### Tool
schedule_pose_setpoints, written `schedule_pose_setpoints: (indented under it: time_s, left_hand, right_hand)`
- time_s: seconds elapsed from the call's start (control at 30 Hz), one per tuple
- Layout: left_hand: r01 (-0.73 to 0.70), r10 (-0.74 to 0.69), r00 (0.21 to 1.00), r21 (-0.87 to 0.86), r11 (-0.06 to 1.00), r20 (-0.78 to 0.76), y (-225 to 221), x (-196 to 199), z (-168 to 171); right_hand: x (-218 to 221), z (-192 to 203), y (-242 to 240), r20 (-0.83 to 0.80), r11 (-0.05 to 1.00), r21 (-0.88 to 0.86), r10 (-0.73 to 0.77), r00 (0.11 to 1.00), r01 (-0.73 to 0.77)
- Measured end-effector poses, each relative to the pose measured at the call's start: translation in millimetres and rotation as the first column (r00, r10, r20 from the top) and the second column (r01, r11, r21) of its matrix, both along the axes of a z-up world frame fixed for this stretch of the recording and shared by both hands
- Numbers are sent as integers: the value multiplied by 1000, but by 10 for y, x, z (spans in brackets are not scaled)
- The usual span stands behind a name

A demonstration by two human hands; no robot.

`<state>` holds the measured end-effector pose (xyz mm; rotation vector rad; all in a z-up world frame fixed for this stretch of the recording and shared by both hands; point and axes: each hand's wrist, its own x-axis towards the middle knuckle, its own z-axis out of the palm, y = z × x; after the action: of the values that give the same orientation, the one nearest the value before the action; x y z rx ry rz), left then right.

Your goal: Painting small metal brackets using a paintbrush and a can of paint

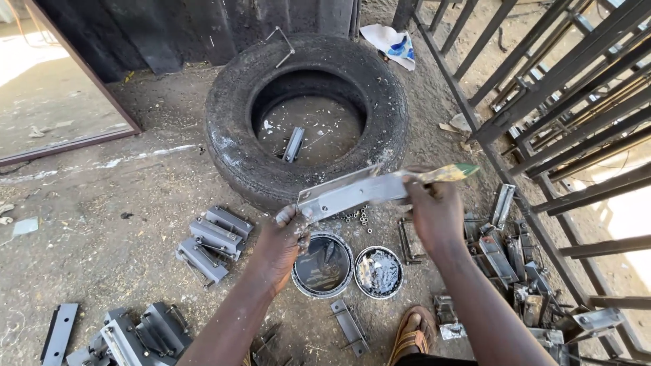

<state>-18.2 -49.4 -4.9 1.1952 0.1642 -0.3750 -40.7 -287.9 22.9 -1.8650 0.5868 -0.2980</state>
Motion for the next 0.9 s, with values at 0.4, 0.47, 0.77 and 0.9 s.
schedule_pose_setpoints:
  time_s: [0.4,0.47,0.77,0.9]
  left_hand:
    - [25,-20,999,108,994,-44,-19,-55,17]
    - [46,-41,998,134,990,-44,8,-48,17]
    - [130,-121,991,223,966,-54,46,-15,-240]
    - [108,-90,990,175,979,-108,53,20,-7]
  right_hand:
    - [-42,14,16,301,896,230,305,904,-379]
    - [-20,-20,29,283,870,194,393,875,-454]
    - [-2,74,233,157,838,108,517,841,-535]
    - [-51,197,124,-9,880,-2,475,880,-475]
